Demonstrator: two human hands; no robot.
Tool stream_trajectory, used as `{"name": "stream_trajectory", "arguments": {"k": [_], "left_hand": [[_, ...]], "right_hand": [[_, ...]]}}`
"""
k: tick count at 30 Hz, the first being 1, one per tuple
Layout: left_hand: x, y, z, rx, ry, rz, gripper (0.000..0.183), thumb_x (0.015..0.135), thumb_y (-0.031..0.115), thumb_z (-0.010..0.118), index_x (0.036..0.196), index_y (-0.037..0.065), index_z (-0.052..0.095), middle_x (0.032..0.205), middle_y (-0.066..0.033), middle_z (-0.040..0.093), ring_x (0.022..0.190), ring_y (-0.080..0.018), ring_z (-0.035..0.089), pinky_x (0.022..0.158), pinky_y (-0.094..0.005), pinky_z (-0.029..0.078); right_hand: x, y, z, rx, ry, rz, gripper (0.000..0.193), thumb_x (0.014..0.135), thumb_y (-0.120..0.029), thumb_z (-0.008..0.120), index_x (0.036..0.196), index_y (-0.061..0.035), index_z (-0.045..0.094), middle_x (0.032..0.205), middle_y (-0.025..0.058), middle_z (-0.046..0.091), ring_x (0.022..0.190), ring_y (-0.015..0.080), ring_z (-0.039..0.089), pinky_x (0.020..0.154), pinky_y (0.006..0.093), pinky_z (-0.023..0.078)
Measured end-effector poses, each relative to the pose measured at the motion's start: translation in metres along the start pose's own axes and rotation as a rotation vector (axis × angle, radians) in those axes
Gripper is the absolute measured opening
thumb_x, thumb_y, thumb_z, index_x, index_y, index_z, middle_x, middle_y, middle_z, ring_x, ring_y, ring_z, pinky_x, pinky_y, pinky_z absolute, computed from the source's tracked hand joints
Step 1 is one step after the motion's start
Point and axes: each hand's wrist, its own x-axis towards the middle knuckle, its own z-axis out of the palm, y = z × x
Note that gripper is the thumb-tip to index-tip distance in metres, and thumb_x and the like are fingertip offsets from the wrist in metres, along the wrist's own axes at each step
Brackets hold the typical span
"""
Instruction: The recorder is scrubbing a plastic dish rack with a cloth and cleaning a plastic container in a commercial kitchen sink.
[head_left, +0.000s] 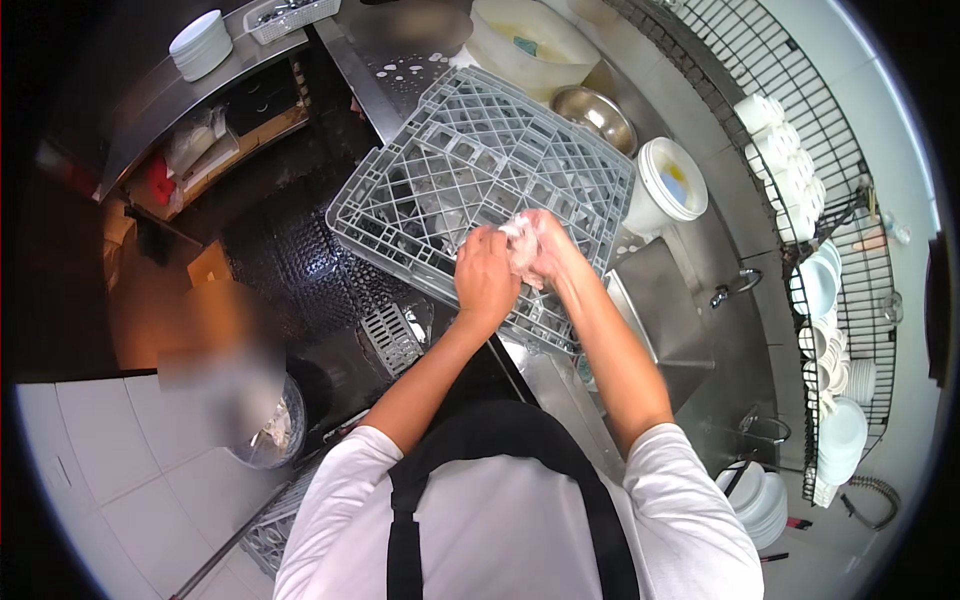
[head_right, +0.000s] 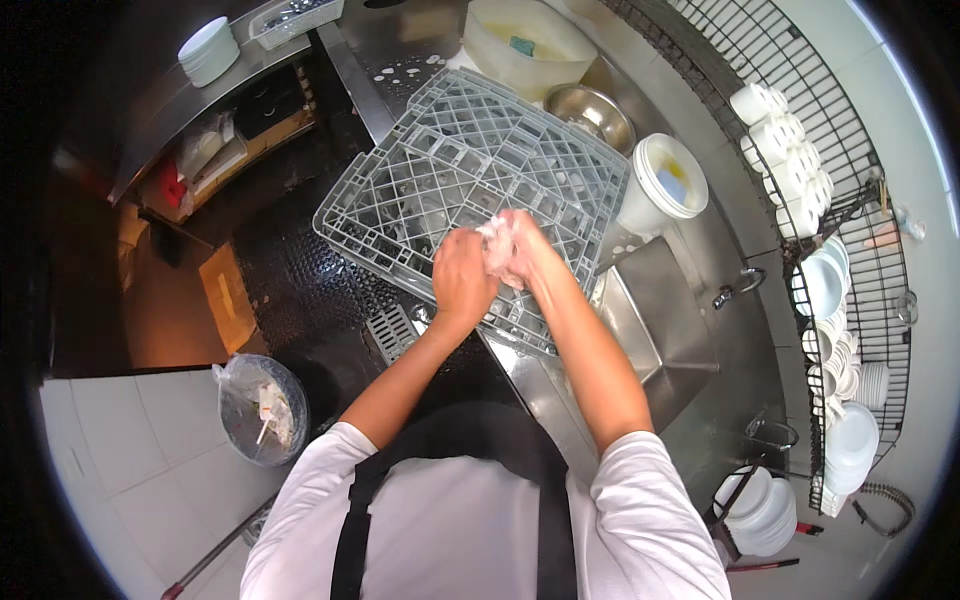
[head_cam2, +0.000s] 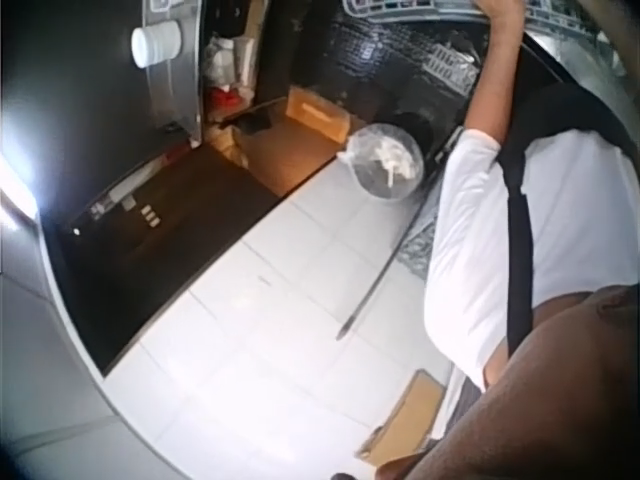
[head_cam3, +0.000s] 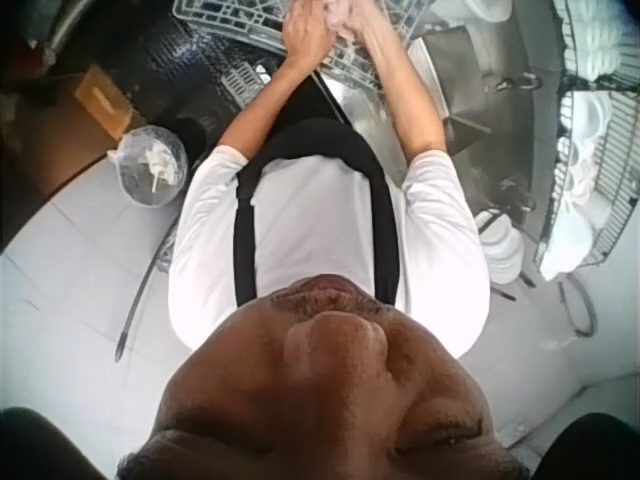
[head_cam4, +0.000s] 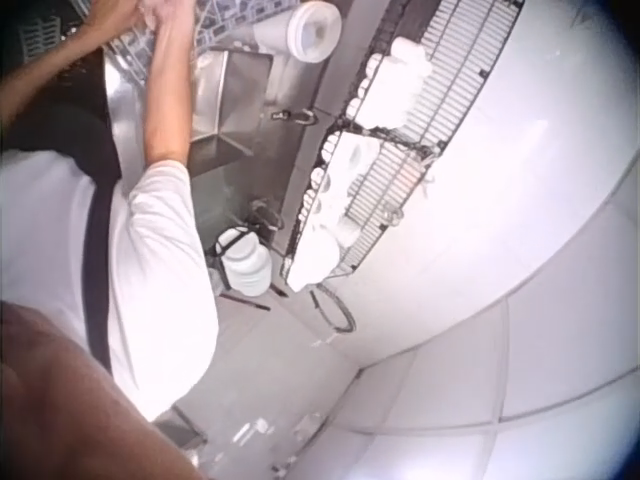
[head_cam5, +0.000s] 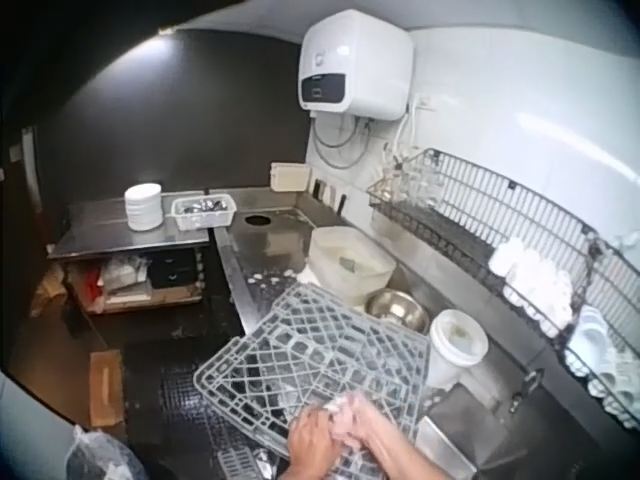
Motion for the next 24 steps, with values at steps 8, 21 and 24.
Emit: {"name": "stream_trajectory", "arguments": {"k": [8, 21, 24], "left_hand": [[0.003, 0.002, 0.004, 0.025, 0.002, 0.054, 0.053, 0.069, 0.001, 0.078, 0.118, 0.002, 0.060, 0.120, -0.0190, 0.066, 0.124, -0.0392, 0.057, 0.102, -0.0489, 0.046], [0.000, 0.002, -0.008, 0.000, -0.021, 0.014, 0.056, 0.076, 0.007, 0.079, 0.128, 0.001, 0.059, 0.124, -0.0217, 0.064, 0.127, -0.0383, 0.056, 0.106, -0.0485, 0.044], [0.001, 0.002, -0.006, -0.016, -0.034, 0.033, 0.056, 0.076, 0.007, 0.079, 0.128, 0.002, 0.059, 0.125, -0.0215, 0.064, 0.126, -0.0383, 0.056, 0.106, -0.0485, 0.044]], "right_hand": [[-0.022, -0.011, -0.005, -1.494, -0.032, -0.438, 0.030, 0.083, -0.017, 0.057, 0.091, 0.0089, 0.069, 0.085, 0.0278, 0.071, 0.078, 0.0406, 0.071, 0.070, 0.0494, 0.052], [-0.046, -0.059, -0.017, -1.713, 0.002, -0.633, 0.033, 0.079, -0.021, 0.060, 0.105, -0.0057, 0.076, 0.096, 0.0282, 0.073, 0.091, 0.0471, 0.071, 0.083, 0.0526, 0.056], [-0.018, -0.064, -0.010, -2.136, -0.020, -0.679, 0.032, 0.078, -0.022, 0.063, 0.102, -0.0068, 0.077, 0.093, 0.0254, 0.074, 0.090, 0.0443, 0.072, 0.083, 0.0519, 0.057]]}}
